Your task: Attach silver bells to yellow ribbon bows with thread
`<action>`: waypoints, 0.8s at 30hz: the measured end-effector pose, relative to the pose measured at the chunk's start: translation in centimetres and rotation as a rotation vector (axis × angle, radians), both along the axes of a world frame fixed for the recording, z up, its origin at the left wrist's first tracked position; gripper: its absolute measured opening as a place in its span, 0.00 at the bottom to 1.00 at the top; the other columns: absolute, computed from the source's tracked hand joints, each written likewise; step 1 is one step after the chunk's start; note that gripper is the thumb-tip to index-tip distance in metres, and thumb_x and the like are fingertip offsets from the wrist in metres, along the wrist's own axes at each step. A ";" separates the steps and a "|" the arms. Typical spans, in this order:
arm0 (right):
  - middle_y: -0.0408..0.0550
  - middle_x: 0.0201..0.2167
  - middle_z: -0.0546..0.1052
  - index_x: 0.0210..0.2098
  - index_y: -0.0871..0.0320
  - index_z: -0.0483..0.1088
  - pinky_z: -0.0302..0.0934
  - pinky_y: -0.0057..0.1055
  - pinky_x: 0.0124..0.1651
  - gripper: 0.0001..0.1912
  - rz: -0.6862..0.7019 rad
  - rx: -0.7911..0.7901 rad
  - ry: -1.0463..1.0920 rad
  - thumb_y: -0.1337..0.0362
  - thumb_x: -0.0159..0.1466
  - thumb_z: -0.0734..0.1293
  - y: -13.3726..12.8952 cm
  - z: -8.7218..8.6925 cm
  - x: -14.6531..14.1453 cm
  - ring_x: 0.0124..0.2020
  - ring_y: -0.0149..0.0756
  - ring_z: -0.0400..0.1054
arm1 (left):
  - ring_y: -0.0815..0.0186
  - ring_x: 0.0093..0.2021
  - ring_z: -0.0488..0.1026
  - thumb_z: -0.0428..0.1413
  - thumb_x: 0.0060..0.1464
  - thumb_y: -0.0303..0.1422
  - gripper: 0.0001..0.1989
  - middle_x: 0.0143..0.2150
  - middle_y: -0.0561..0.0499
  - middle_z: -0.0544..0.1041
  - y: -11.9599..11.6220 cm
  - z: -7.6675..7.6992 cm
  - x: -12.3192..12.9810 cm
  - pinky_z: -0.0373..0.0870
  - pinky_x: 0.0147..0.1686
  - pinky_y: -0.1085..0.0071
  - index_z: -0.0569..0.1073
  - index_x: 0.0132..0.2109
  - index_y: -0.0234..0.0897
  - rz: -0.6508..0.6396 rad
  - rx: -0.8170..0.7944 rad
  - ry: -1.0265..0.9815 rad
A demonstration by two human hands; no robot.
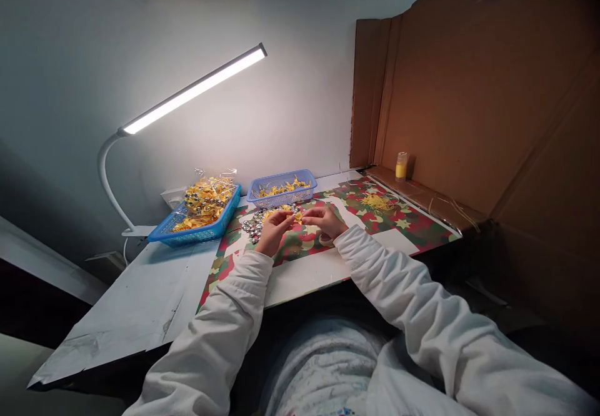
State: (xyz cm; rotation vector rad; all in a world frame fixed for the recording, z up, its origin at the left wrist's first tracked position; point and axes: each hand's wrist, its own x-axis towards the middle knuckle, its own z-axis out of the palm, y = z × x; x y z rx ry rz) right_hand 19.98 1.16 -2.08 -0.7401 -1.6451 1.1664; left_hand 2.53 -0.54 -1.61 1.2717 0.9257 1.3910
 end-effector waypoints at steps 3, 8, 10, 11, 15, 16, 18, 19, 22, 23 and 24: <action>0.45 0.26 0.78 0.27 0.59 0.76 0.67 0.32 0.39 0.17 0.038 -0.034 0.070 0.51 0.47 0.73 -0.2 0.2 -0.1 0.32 0.36 0.73 | 0.70 0.29 0.71 0.69 0.34 0.40 0.18 0.28 0.52 0.75 0.2 -0.1 0.0 0.67 0.31 0.73 0.76 0.32 0.35 0.015 -0.006 -0.001; 0.45 0.25 0.78 0.25 0.59 0.75 0.67 0.34 0.42 0.18 0.028 -0.095 0.155 0.50 0.44 0.75 -0.6 0.8 -0.1 0.30 0.35 0.72 | 0.71 0.28 0.70 0.69 0.33 0.38 0.17 0.29 0.52 0.75 0.1 0.0 0.0 0.68 0.30 0.74 0.76 0.31 0.34 -0.052 -0.100 -0.096; 0.45 0.25 0.78 0.25 0.59 0.75 0.67 0.35 0.42 0.18 0.030 -0.110 0.177 0.51 0.43 0.75 -0.7 1.0 -0.1 0.30 0.35 0.72 | 0.72 0.27 0.70 0.69 0.32 0.36 0.17 0.30 0.52 0.76 0.1 0.2 0.1 0.68 0.30 0.74 0.76 0.31 0.34 -0.064 -0.122 -0.119; 0.45 0.25 0.78 0.25 0.59 0.75 0.67 0.35 0.42 0.18 0.029 -0.117 0.191 0.51 0.43 0.75 -0.7 1.0 -0.1 0.30 0.35 0.72 | 0.71 0.28 0.71 0.69 0.32 0.35 0.16 0.30 0.52 0.76 0.0 0.2 0.1 0.68 0.30 0.73 0.76 0.31 0.34 -0.066 -0.130 -0.125; 0.46 0.26 0.78 0.24 0.59 0.75 0.68 0.35 0.42 0.18 -0.009 -0.126 0.249 0.51 0.43 0.75 -0.8 1.0 0.0 0.31 0.36 0.72 | 0.71 0.29 0.72 0.68 0.32 0.32 0.15 0.31 0.52 0.76 -0.2 0.6 0.3 0.68 0.31 0.73 0.76 0.32 0.34 -0.052 -0.142 -0.139; 0.46 0.27 0.78 0.25 0.59 0.75 0.68 0.35 0.42 0.17 -0.017 -0.120 0.253 0.52 0.43 0.75 -0.8 1.0 0.0 0.32 0.36 0.72 | 0.71 0.29 0.72 0.68 0.32 0.31 0.15 0.31 0.52 0.76 -0.3 0.7 0.3 0.68 0.31 0.73 0.76 0.32 0.34 -0.054 -0.140 -0.143; 0.46 0.26 0.78 0.25 0.59 0.75 0.67 0.35 0.42 0.16 -0.025 -0.101 0.242 0.53 0.45 0.75 -0.8 1.0 0.0 0.32 0.36 0.72 | 0.71 0.29 0.72 0.68 0.31 0.31 0.15 0.30 0.53 0.76 -0.5 0.8 0.4 0.69 0.31 0.73 0.77 0.32 0.35 -0.077 -0.132 -0.151; 0.45 0.26 0.77 0.25 0.59 0.75 0.67 0.35 0.42 0.16 -0.024 -0.091 0.231 0.53 0.45 0.74 -0.8 1.0 0.0 0.31 0.36 0.72 | 0.70 0.30 0.72 0.69 0.32 0.32 0.15 0.30 0.53 0.77 -0.6 0.8 0.4 0.69 0.32 0.73 0.77 0.32 0.35 -0.091 -0.126 -0.153; 0.45 0.25 0.77 0.25 0.59 0.74 0.67 0.36 0.41 0.15 -0.006 -0.068 0.198 0.54 0.46 0.74 -0.7 0.9 0.0 0.30 0.35 0.71 | 0.69 0.31 0.73 0.69 0.32 0.33 0.14 0.29 0.51 0.78 -0.7 0.7 0.4 0.70 0.32 0.73 0.78 0.31 0.35 -0.107 -0.114 -0.144; 0.45 0.25 0.77 0.25 0.59 0.74 0.68 0.36 0.41 0.15 -0.006 -0.059 0.189 0.54 0.47 0.73 -0.6 0.8 0.0 0.30 0.36 0.71 | 0.69 0.31 0.73 0.69 0.31 0.32 0.14 0.30 0.51 0.78 -0.7 0.7 0.4 0.70 0.32 0.73 0.79 0.31 0.35 -0.102 -0.117 -0.138; 0.46 0.26 0.77 0.25 0.59 0.74 0.68 0.36 0.41 0.14 -0.021 -0.043 0.186 0.54 0.47 0.73 -0.6 0.7 0.0 0.31 0.36 0.72 | 0.69 0.31 0.73 0.70 0.31 0.31 0.15 0.30 0.50 0.78 -0.7 0.7 0.4 0.70 0.32 0.73 0.79 0.31 0.34 -0.094 -0.125 -0.132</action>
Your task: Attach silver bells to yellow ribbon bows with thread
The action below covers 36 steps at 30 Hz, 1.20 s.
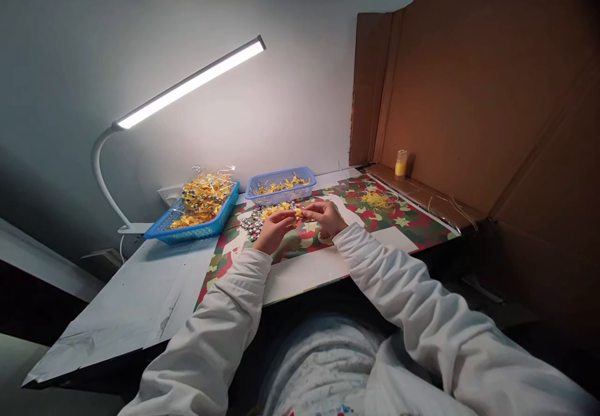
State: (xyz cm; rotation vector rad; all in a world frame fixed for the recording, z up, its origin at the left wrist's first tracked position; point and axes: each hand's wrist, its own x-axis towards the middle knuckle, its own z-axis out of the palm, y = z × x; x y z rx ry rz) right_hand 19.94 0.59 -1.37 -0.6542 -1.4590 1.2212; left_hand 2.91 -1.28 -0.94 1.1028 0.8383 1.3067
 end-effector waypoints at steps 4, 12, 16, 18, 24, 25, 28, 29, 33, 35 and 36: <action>0.48 0.28 0.78 0.28 0.59 0.73 0.68 0.36 0.40 0.14 -0.218 0.087 0.001 0.54 0.52 0.70 0.1 -0.4 -0.1 0.32 0.38 0.73 | 0.70 0.31 0.73 0.70 0.30 0.28 0.17 0.32 0.48 0.80 0.2 0.0 0.0 0.70 0.35 0.73 0.80 0.34 0.33 0.026 -0.042 -0.024; 0.48 0.26 0.78 0.27 0.58 0.75 0.70 0.36 0.34 0.13 -0.167 0.089 -0.038 0.54 0.48 0.72 -0.4 -0.5 -0.7 0.26 0.37 0.72 | 0.73 0.32 0.74 0.66 0.37 0.23 0.16 0.36 0.50 0.80 0.8 -0.2 -0.4 0.70 0.35 0.76 0.79 0.38 0.36 0.015 -0.040 -0.138; 0.48 0.27 0.78 0.29 0.58 0.76 0.68 0.35 0.33 0.12 -0.156 0.134 -0.093 0.56 0.50 0.70 -0.7 -0.3 -0.6 0.26 0.36 0.72 | 0.72 0.32 0.74 0.65 0.39 0.24 0.14 0.36 0.49 0.80 0.9 -0.4 -0.4 0.70 0.37 0.75 0.80 0.38 0.35 -0.007 -0.037 -0.114; 0.48 0.26 0.78 0.30 0.58 0.76 0.67 0.34 0.33 0.11 -0.156 0.205 -0.171 0.57 0.53 0.68 -1.0 -0.2 -0.5 0.26 0.36 0.71 | 0.72 0.32 0.74 0.65 0.38 0.24 0.14 0.36 0.49 0.80 0.9 -0.4 -0.4 0.70 0.36 0.76 0.80 0.37 0.35 0.006 -0.037 -0.123; 0.46 0.25 0.77 0.30 0.58 0.76 0.64 0.31 0.33 0.09 -0.197 0.410 -0.336 0.62 0.57 0.64 -1.5 -0.1 -0.4 0.26 0.34 0.69 | 0.72 0.33 0.74 0.66 0.37 0.22 0.15 0.39 0.49 0.80 0.7 -0.2 -0.4 0.70 0.34 0.77 0.80 0.38 0.35 -0.036 -0.058 -0.153; 0.46 0.25 0.77 0.30 0.58 0.76 0.63 0.31 0.33 0.09 -0.215 0.418 -0.347 0.62 0.57 0.64 -1.5 -0.1 -0.4 0.27 0.34 0.69 | 0.72 0.33 0.74 0.65 0.38 0.22 0.15 0.39 0.48 0.79 0.6 -0.2 -0.4 0.70 0.34 0.77 0.80 0.38 0.35 -0.048 -0.057 -0.154; 0.46 0.25 0.77 0.30 0.58 0.76 0.62 0.31 0.33 0.09 -0.249 0.421 -0.376 0.62 0.57 0.64 -1.3 -0.3 -0.4 0.27 0.34 0.68 | 0.72 0.34 0.74 0.65 0.39 0.22 0.16 0.38 0.48 0.79 0.6 -0.1 -0.5 0.70 0.34 0.77 0.79 0.39 0.35 -0.081 -0.060 -0.155; 0.46 0.25 0.77 0.31 0.58 0.76 0.62 0.31 0.33 0.09 -0.248 0.422 -0.379 0.62 0.57 0.64 -1.3 -0.3 -0.3 0.27 0.34 0.68 | 0.72 0.33 0.74 0.65 0.40 0.22 0.16 0.38 0.48 0.79 0.6 -0.2 -0.5 0.70 0.34 0.77 0.79 0.40 0.35 -0.091 -0.063 -0.155; 0.46 0.27 0.78 0.32 0.58 0.77 0.63 0.31 0.33 0.10 -0.229 0.431 -0.369 0.64 0.57 0.64 -1.3 -0.4 -0.3 0.28 0.35 0.69 | 0.72 0.33 0.73 0.64 0.40 0.22 0.16 0.36 0.49 0.78 0.5 -0.1 -0.5 0.71 0.34 0.77 0.79 0.40 0.35 -0.106 -0.070 -0.160; 0.46 0.27 0.78 0.33 0.58 0.77 0.63 0.31 0.33 0.10 -0.233 0.432 -0.364 0.65 0.56 0.63 -1.3 -0.5 -0.3 0.28 0.35 0.69 | 0.72 0.32 0.73 0.64 0.40 0.22 0.16 0.36 0.49 0.78 0.4 -0.1 -0.5 0.71 0.34 0.77 0.79 0.40 0.36 -0.107 -0.074 -0.167; 0.47 0.27 0.78 0.33 0.58 0.77 0.63 0.31 0.34 0.10 -0.238 0.433 -0.365 0.65 0.56 0.64 -1.3 -0.5 -0.3 0.28 0.35 0.69 | 0.73 0.32 0.73 0.65 0.39 0.22 0.16 0.35 0.49 0.78 0.4 0.0 -0.5 0.71 0.33 0.78 0.79 0.39 0.36 -0.108 -0.078 -0.172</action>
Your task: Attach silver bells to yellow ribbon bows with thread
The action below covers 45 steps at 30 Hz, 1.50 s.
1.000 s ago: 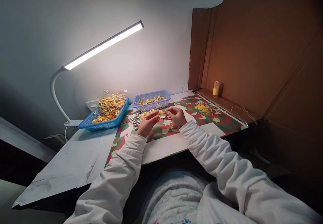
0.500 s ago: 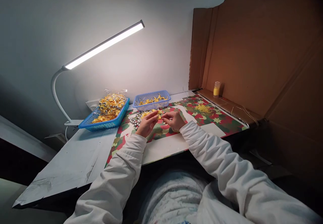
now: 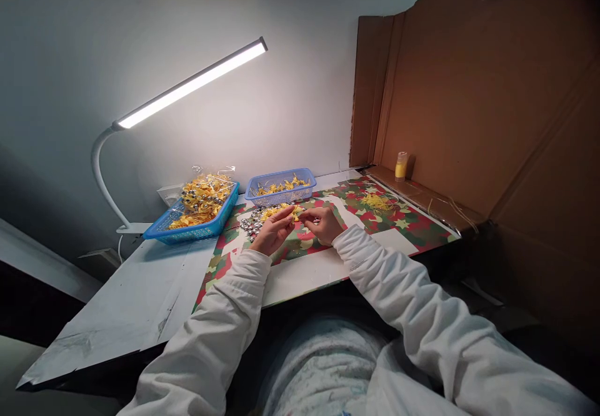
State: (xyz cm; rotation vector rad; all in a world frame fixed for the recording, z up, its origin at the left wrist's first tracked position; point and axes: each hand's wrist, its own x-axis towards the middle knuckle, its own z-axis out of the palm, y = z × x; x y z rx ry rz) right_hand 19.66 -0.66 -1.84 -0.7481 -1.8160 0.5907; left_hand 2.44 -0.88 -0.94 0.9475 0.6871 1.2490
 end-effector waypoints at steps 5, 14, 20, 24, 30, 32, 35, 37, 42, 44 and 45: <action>0.47 0.26 0.78 0.32 0.58 0.77 0.63 0.32 0.33 0.10 -0.003 0.004 -0.001 0.65 0.56 0.64 0.1 0.0 0.0 0.28 0.35 0.69 | 0.73 0.31 0.72 0.65 0.39 0.21 0.16 0.34 0.50 0.78 -0.1 0.1 0.0 0.71 0.33 0.78 0.80 0.39 0.36 0.000 -0.008 -0.014; 0.48 0.27 0.78 0.34 0.59 0.78 0.64 0.33 0.35 0.11 0.002 0.003 -0.002 0.64 0.58 0.64 0.0 0.1 0.0 0.29 0.37 0.70 | 0.72 0.33 0.73 0.63 0.41 0.21 0.16 0.35 0.49 0.78 0.1 -0.2 -0.2 0.70 0.35 0.77 0.79 0.40 0.35 -0.017 -0.017 -0.021; 0.46 0.24 0.76 0.32 0.59 0.76 0.63 0.29 0.31 0.09 0.049 0.041 0.050 0.64 0.59 0.64 0.1 0.0 0.0 0.26 0.32 0.67 | 0.74 0.33 0.73 0.63 0.42 0.19 0.16 0.38 0.48 0.79 0.0 -0.1 -0.1 0.69 0.34 0.80 0.79 0.41 0.33 -0.072 -0.020 -0.046; 0.45 0.23 0.75 0.30 0.59 0.75 0.63 0.29 0.31 0.08 0.078 0.034 0.098 0.62 0.58 0.65 0.1 -0.1 -0.1 0.25 0.31 0.67 | 0.74 0.34 0.73 0.63 0.43 0.20 0.15 0.40 0.49 0.79 0.0 -0.1 -0.1 0.69 0.34 0.81 0.79 0.41 0.34 -0.093 -0.016 -0.049; 0.44 0.21 0.74 0.30 0.58 0.75 0.64 0.30 0.30 0.09 0.111 -0.039 0.138 0.59 0.58 0.67 0.4 -0.4 -0.2 0.24 0.32 0.67 | 0.72 0.36 0.74 0.62 0.43 0.19 0.15 0.42 0.47 0.79 -0.1 -0.1 0.0 0.69 0.34 0.80 0.79 0.40 0.34 -0.093 -0.011 -0.045; 0.44 0.22 0.74 0.30 0.58 0.75 0.64 0.29 0.30 0.10 0.127 -0.066 0.145 0.58 0.58 0.68 0.5 -0.4 -0.3 0.24 0.32 0.68 | 0.72 0.35 0.74 0.62 0.43 0.18 0.15 0.41 0.48 0.79 -0.2 0.0 0.1 0.69 0.34 0.80 0.79 0.40 0.34 -0.085 -0.019 -0.057; 0.44 0.22 0.74 0.31 0.58 0.76 0.65 0.30 0.30 0.11 0.147 -0.098 0.154 0.56 0.57 0.69 0.6 -0.4 -0.3 0.24 0.32 0.69 | 0.73 0.34 0.74 0.62 0.42 0.18 0.15 0.39 0.49 0.79 -0.2 0.1 0.1 0.69 0.34 0.80 0.79 0.40 0.34 -0.068 -0.021 -0.073; 0.44 0.22 0.74 0.31 0.58 0.76 0.65 0.29 0.30 0.11 0.155 -0.109 0.166 0.56 0.57 0.69 0.6 -0.3 -0.3 0.24 0.32 0.69 | 0.74 0.33 0.73 0.62 0.42 0.18 0.15 0.39 0.49 0.79 -0.2 0.1 0.1 0.69 0.34 0.80 0.79 0.40 0.34 -0.056 -0.020 -0.084; 0.45 0.22 0.75 0.31 0.58 0.76 0.65 0.30 0.30 0.12 0.141 -0.107 0.165 0.55 0.57 0.68 0.6 -0.3 -0.3 0.24 0.32 0.68 | 0.74 0.33 0.73 0.62 0.42 0.18 0.16 0.40 0.49 0.79 -0.1 0.0 -0.1 0.70 0.34 0.80 0.79 0.40 0.35 -0.056 -0.013 -0.092; 0.45 0.22 0.75 0.31 0.58 0.76 0.65 0.30 0.30 0.11 0.137 -0.098 0.143 0.56 0.57 0.68 0.6 -0.3 -0.3 0.23 0.32 0.68 | 0.74 0.33 0.74 0.62 0.43 0.18 0.16 0.40 0.50 0.79 -0.1 0.0 -0.1 0.70 0.34 0.80 0.79 0.41 0.35 -0.060 -0.012 -0.094; 0.45 0.22 0.75 0.31 0.58 0.76 0.65 0.30 0.30 0.11 0.137 -0.092 0.136 0.56 0.57 0.68 0.6 -0.3 -0.3 0.24 0.32 0.69 | 0.74 0.33 0.74 0.61 0.43 0.18 0.16 0.40 0.50 0.79 -0.1 0.0 -0.1 0.70 0.34 0.79 0.78 0.41 0.35 -0.062 -0.010 -0.095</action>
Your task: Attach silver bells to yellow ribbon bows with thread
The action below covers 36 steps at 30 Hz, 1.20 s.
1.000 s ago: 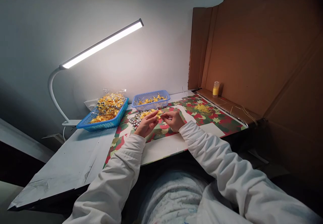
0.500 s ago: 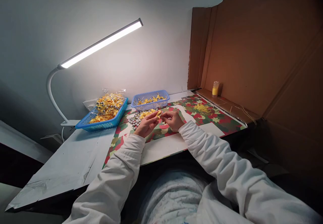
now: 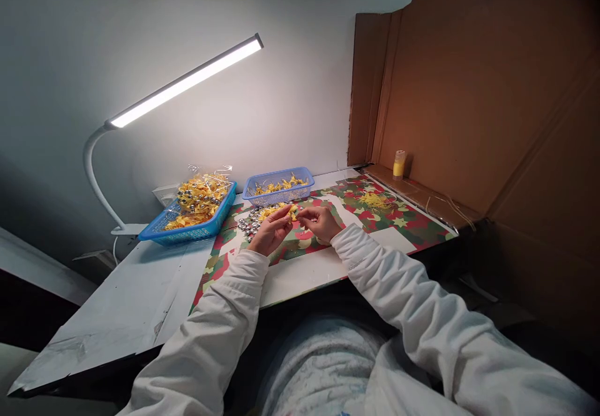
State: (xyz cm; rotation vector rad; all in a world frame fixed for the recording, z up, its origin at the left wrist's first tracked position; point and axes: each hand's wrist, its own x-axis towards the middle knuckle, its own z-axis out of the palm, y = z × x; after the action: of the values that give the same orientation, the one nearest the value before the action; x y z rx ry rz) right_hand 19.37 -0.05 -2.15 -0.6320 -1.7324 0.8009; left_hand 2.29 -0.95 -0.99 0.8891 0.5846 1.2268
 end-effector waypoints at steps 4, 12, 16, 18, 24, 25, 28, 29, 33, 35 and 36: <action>0.45 0.21 0.75 0.31 0.58 0.76 0.65 0.29 0.30 0.10 -0.010 0.011 -0.007 0.57 0.57 0.68 0.0 0.0 0.0 0.24 0.32 0.69 | 0.73 0.34 0.74 0.61 0.44 0.18 0.18 0.40 0.49 0.79 0.0 -0.1 0.0 0.70 0.34 0.79 0.78 0.43 0.36 -0.003 0.004 0.002; 0.45 0.22 0.76 0.31 0.58 0.76 0.66 0.29 0.31 0.09 -0.026 0.027 -0.038 0.60 0.57 0.67 -0.1 0.1 0.1 0.24 0.33 0.70 | 0.72 0.35 0.74 0.61 0.44 0.18 0.16 0.41 0.48 0.79 0.0 -0.2 -0.1 0.69 0.35 0.79 0.79 0.41 0.34 -0.006 -0.003 0.025; 0.45 0.21 0.76 0.30 0.59 0.76 0.65 0.29 0.31 0.09 -0.033 0.029 -0.049 0.61 0.57 0.67 -0.1 0.0 0.1 0.24 0.32 0.69 | 0.71 0.36 0.74 0.62 0.43 0.18 0.18 0.42 0.48 0.79 0.1 -0.2 -0.1 0.69 0.35 0.78 0.78 0.43 0.36 -0.001 -0.011 0.039; 0.45 0.21 0.76 0.30 0.59 0.76 0.64 0.29 0.30 0.09 -0.035 0.026 -0.050 0.61 0.57 0.67 -0.1 0.0 0.1 0.24 0.32 0.69 | 0.72 0.36 0.74 0.62 0.43 0.18 0.20 0.42 0.48 0.79 0.0 -0.2 0.0 0.69 0.34 0.79 0.78 0.45 0.37 -0.002 -0.008 0.047; 0.45 0.22 0.76 0.29 0.58 0.76 0.64 0.30 0.31 0.10 -0.018 0.018 -0.033 0.58 0.57 0.68 -0.2 0.1 0.1 0.25 0.32 0.69 | 0.73 0.36 0.74 0.64 0.41 0.19 0.22 0.43 0.48 0.79 -0.4 0.0 0.2 0.68 0.34 0.81 0.78 0.47 0.37 -0.010 -0.013 0.059; 0.45 0.22 0.75 0.29 0.58 0.76 0.64 0.30 0.31 0.10 -0.013 0.014 -0.028 0.58 0.57 0.68 -0.1 0.1 0.1 0.25 0.32 0.69 | 0.72 0.36 0.74 0.64 0.41 0.19 0.23 0.43 0.47 0.79 -0.4 0.0 0.3 0.68 0.34 0.80 0.77 0.48 0.37 -0.011 -0.008 0.065; 0.44 0.21 0.75 0.28 0.57 0.76 0.64 0.29 0.29 0.11 0.008 -0.015 -0.006 0.55 0.57 0.69 0.0 -0.1 0.0 0.24 0.32 0.68 | 0.72 0.36 0.74 0.64 0.41 0.20 0.25 0.45 0.47 0.79 -0.3 -0.2 0.2 0.68 0.34 0.80 0.76 0.50 0.38 -0.021 0.019 0.086; 0.44 0.21 0.74 0.28 0.58 0.75 0.64 0.29 0.29 0.12 0.018 -0.030 0.005 0.54 0.56 0.69 0.1 -0.1 0.0 0.24 0.31 0.68 | 0.71 0.36 0.74 0.64 0.41 0.21 0.25 0.45 0.46 0.79 -0.2 -0.2 0.2 0.68 0.34 0.80 0.76 0.50 0.38 -0.025 0.027 0.089; 0.43 0.21 0.73 0.28 0.58 0.74 0.63 0.28 0.28 0.13 0.063 -0.090 0.060 0.54 0.54 0.70 0.3 -0.4 -0.2 0.24 0.31 0.67 | 0.71 0.37 0.74 0.65 0.41 0.22 0.24 0.46 0.45 0.79 -0.1 -0.3 0.2 0.68 0.33 0.80 0.78 0.48 0.38 -0.030 0.040 0.095; 0.43 0.21 0.73 0.28 0.58 0.73 0.63 0.28 0.28 0.12 0.080 -0.103 0.084 0.54 0.54 0.70 0.3 -0.5 -0.3 0.23 0.31 0.67 | 0.71 0.37 0.74 0.65 0.40 0.22 0.22 0.45 0.46 0.79 -0.3 -0.2 0.3 0.68 0.33 0.80 0.79 0.46 0.38 -0.028 0.040 0.104; 0.43 0.21 0.72 0.27 0.58 0.73 0.62 0.28 0.28 0.12 0.085 -0.103 0.096 0.55 0.54 0.70 0.3 -0.6 -0.3 0.23 0.30 0.66 | 0.71 0.36 0.74 0.66 0.39 0.22 0.21 0.44 0.47 0.80 -0.3 -0.1 0.4 0.68 0.33 0.80 0.79 0.44 0.37 -0.027 0.036 0.109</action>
State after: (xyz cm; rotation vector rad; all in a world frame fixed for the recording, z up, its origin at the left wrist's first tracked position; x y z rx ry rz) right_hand 19.03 0.21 -2.72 -0.5821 -1.6470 0.9691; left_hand 2.70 -1.30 -1.11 0.9961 0.6366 1.1730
